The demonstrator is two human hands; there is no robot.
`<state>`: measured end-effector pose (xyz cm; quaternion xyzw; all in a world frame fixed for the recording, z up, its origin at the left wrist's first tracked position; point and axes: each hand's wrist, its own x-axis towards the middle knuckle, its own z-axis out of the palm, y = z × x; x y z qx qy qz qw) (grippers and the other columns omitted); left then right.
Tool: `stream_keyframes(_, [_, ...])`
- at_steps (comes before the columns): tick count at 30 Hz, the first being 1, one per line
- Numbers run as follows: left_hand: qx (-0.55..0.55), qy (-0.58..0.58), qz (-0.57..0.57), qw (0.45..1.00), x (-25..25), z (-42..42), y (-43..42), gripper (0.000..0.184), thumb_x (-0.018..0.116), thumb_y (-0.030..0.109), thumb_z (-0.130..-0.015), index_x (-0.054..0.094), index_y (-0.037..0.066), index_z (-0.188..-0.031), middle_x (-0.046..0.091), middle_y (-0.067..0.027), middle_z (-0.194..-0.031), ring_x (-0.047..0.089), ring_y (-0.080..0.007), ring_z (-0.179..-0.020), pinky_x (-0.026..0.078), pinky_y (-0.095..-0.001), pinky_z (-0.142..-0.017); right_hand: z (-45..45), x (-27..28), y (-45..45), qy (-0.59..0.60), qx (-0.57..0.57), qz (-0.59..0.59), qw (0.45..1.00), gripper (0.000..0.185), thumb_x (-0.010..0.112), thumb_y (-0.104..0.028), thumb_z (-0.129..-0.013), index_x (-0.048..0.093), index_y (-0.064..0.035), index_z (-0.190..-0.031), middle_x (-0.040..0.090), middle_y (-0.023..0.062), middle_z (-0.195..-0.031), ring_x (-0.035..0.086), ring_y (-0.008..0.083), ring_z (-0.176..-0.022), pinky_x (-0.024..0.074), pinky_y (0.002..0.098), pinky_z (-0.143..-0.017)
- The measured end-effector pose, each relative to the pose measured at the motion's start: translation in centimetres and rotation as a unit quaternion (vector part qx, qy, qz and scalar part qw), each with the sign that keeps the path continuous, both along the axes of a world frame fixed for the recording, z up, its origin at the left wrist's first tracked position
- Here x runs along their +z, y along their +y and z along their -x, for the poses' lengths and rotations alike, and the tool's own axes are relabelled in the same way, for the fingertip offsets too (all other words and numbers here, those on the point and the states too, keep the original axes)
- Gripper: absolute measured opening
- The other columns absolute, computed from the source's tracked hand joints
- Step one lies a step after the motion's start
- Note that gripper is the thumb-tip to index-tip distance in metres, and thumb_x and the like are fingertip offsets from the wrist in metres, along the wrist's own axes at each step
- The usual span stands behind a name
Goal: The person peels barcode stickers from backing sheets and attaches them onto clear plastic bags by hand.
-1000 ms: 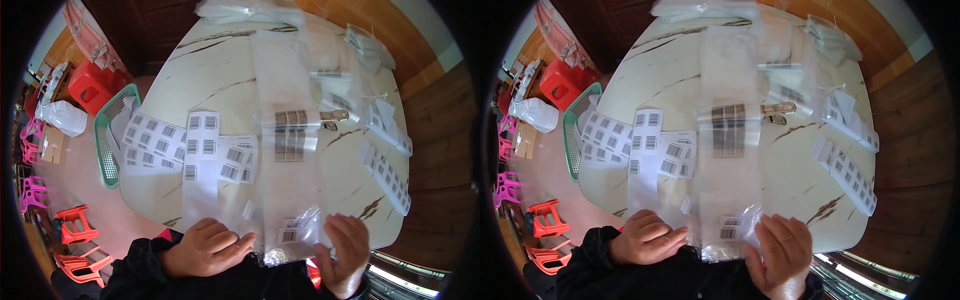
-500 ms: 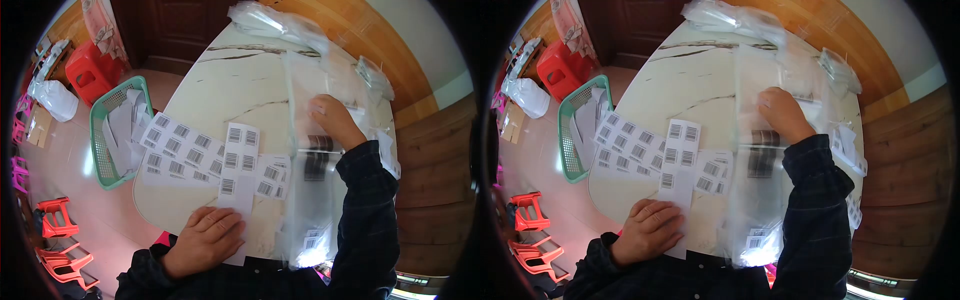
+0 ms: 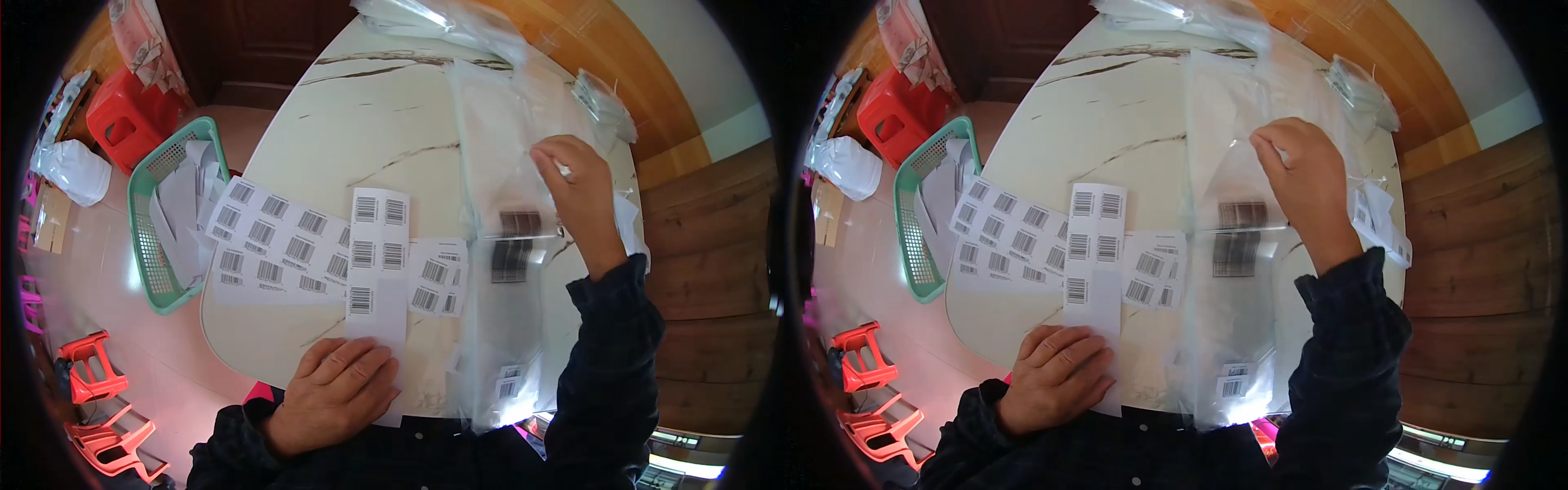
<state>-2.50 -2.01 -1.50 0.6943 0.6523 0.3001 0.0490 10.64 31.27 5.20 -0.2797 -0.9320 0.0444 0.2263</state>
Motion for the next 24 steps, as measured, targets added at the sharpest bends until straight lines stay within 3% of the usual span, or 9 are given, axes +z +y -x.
stream_keyframes(2, [0.013,0.002,-0.002,1.0,-0.1,-0.2,0.0,0.03,0.075,0.019,-0.079,0.067,0.009,-0.107,0.063,-0.0026,-0.115,0.059,-0.0199,-0.109,0.043,-0.0364,-0.096,-0.8,1.5,-2.2,0.117,0.028,-0.007,0.993,0.006,0.067,-0.004,-0.083,0.067,0.0006,-0.087,0.069,0.0077,-0.095,0.062,0.0236,-0.085,0.0487,0.0318,-0.078])
stream_keyframes(4, [0.007,-0.006,0.002,1.0,0.0,-0.1,-0.2,0.031,0.075,0.018,-0.078,0.067,0.008,-0.107,0.063,-0.003,-0.114,0.059,-0.0206,-0.108,0.043,-0.0369,-0.096,-2.4,2.7,-4.6,0.143,0.031,-0.047,0.988,0.009,0.069,0.0,-0.079,0.066,0.0011,-0.087,0.068,0.0105,-0.097,0.062,0.0255,-0.086,0.0491,0.0335,-0.081])
stream_keyframes(10, [-0.015,-0.067,-0.022,0.997,1.7,-0.4,0.8,0.036,0.077,0.014,-0.073,0.068,0.007,-0.107,0.063,-0.0057,-0.113,0.06,-0.0246,-0.104,0.044,-0.0395,-0.094,-8.9,2.5,-13.4,0.039,-0.016,-0.102,0.994,0.017,0.071,0.0,-0.073,0.065,-0.0031,-0.089,0.068,0.0097,-0.099,0.062,0.0258,-0.088,0.0505,0.0391,-0.081])
stream_keyframes(12, [-0.022,-0.105,-0.052,0.993,2.4,-1.2,1.4,0.037,0.077,0.012,-0.072,0.068,0.006,-0.107,0.063,-0.0071,-0.113,0.06,-0.0266,-0.103,0.044,-0.0408,-0.094,-10.0,1.8,-15.6,0.003,0.036,-0.083,0.996,0.019,0.072,-0.001,-0.069,0.065,-0.0049,-0.087,0.068,0.0086,-0.097,0.063,0.0246,-0.089,0.0508,0.0409,-0.082])
stream_keyframes(14, [-0.022,-0.125,-0.071,0.989,2.8,-3.2,3.1,0.039,0.078,0.01,-0.071,0.068,0.006,-0.108,0.064,-0.0086,-0.111,0.06,-0.0282,-0.1,0.044,-0.042,-0.092,-10.6,-1.5,-16.3,0.115,0.061,-0.163,0.978,0.018,0.073,-0.004,-0.068,0.066,-0.0054,-0.084,0.067,0.0082,-0.095,0.063,0.0252,-0.088,0.051,0.0414,-0.081])
stream_keyframes(17, [0.013,-0.064,-0.054,0.996,3.0,-6.3,6.2,0.04,0.078,0.01,-0.07,0.067,0.006,-0.109,0.064,-0.0073,-0.11,0.061,-0.027,-0.099,0.045,-0.0412,-0.089,-11.3,-2.8,-16.0,0.104,0.063,-0.112,0.986,0.017,0.073,-0.004,-0.07,0.068,-0.0051,-0.086,0.066,0.0075,-0.094,0.063,0.0252,-0.087,0.0512,0.041,-0.08])
stream_keyframes(24, [-0.018,0.031,-0.076,0.996,2.2,-7.9,8.9,0.038,0.078,0.005,-0.067,0.069,0.008,-0.104,0.066,-0.0057,-0.107,0.062,-0.0234,-0.094,0.046,-0.0387,-0.085,-13.6,-3.2,-16.1,0.112,0.054,-0.011,0.992,0.025,0.073,-0.005,-0.073,0.067,-0.0026,-0.097,0.067,0.0088,-0.098,0.062,0.0265,-0.082,0.0517,0.0408,-0.08])
